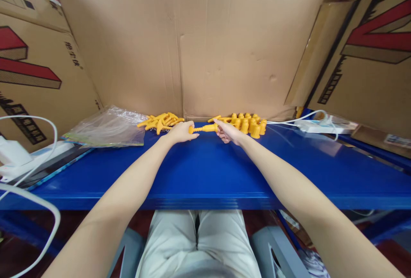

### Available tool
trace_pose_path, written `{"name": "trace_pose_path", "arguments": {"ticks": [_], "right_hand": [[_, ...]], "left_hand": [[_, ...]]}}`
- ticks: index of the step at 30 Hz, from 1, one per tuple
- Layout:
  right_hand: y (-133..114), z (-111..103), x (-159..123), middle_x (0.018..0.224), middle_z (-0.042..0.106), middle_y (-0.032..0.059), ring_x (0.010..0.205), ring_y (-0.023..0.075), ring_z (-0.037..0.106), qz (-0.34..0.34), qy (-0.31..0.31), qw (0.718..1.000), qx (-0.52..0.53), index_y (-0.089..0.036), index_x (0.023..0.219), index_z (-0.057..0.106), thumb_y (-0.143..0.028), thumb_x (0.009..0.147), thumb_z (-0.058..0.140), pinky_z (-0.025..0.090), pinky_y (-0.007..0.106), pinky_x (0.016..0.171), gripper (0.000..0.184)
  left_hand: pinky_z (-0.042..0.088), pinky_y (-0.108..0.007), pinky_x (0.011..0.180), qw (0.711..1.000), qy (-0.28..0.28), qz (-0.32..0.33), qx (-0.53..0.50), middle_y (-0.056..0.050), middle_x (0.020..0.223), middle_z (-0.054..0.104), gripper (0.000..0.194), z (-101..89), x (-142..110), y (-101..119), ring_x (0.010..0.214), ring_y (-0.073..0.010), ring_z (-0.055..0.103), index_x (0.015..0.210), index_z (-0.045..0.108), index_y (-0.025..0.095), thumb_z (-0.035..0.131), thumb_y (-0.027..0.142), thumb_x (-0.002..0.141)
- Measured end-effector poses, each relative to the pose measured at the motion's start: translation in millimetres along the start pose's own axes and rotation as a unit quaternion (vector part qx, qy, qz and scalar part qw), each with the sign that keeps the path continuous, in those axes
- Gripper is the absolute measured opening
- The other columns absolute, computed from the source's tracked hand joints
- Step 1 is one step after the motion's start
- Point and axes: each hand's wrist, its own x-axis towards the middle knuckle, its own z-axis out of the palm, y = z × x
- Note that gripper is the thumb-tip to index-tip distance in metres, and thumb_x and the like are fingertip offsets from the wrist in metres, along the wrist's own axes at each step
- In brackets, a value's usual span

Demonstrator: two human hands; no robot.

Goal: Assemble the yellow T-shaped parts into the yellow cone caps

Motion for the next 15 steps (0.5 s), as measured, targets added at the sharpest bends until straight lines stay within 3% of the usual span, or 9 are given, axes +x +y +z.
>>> {"name": "trace_pose_path", "arguments": {"ticks": [3,6,9,12,15], "right_hand": [[-1.3,-3.1,-2.3,0.053,0.05,0.0016,0.036,0.0098,0.041,0.021,-0.011,1.0,-0.013,-0.021,0.072,0.053,-0.076,0.085,0.034,0.03,0.023,0.035,0.06],[-3.2,-6.0,-6.6,0.083,0.067,0.0094,0.052,0.0143,0.06,-0.002,-0.054,0.998,0.017,-0.018,0.088,0.058,-0.067,0.09,0.037,0.043,0.024,0.041,0.053],[-4.8,-7.1,-9.7,0.103,0.068,0.0102,0.069,0.0154,0.067,-0.014,-0.095,0.994,0.053,-0.018,0.099,0.06,-0.046,0.095,0.045,0.054,0.025,0.055,0.032],[-5.4,-6.7,-10.3,0.101,0.07,0.0095,0.071,0.0143,0.068,0.0,-0.09,0.994,0.067,-0.017,0.098,0.062,-0.034,0.096,0.047,0.056,0.023,0.06,0.023],[-4.9,-6.3,-8.9,0.095,0.071,0.0089,0.07,0.014,0.068,0.011,-0.086,0.993,0.075,-0.016,0.094,0.064,-0.032,0.096,0.048,0.056,0.023,0.059,0.023]], "left_hand": [[0.037,-0.027,0.06,1.0,-0.006,-0.002,-0.012,0.002,0.063,0.062,0.029,-0.2,-0.3,-0.9,0.063,-0.0178,0.059,0.083,0.053,0.022,0.061,0.046,0.072],[0.037,-0.027,0.059,1.0,-0.007,-0.009,-0.012,0.001,0.064,0.063,0.027,-0.6,-0.2,-2.0,0.062,-0.0177,0.059,0.083,0.052,0.022,0.061,0.045,0.073],[0.037,-0.027,0.059,1.0,-0.005,-0.01,0.006,0.001,0.065,0.063,0.028,-0.7,0.0,-3.0,0.064,-0.0183,0.059,0.082,0.052,0.022,0.061,0.046,0.073],[0.036,-0.027,0.058,1.0,-0.007,-0.007,0.019,0.0,0.067,0.062,0.028,-0.4,-0.1,-3.8,0.065,-0.0186,0.059,0.082,0.052,0.022,0.06,0.047,0.073],[0.036,-0.027,0.058,1.0,-0.007,-0.01,0.021,0.0,0.07,0.063,0.028,0.2,-0.3,-4.6,0.066,-0.0187,0.059,0.084,0.053,0.022,0.059,0.047,0.073]]}}
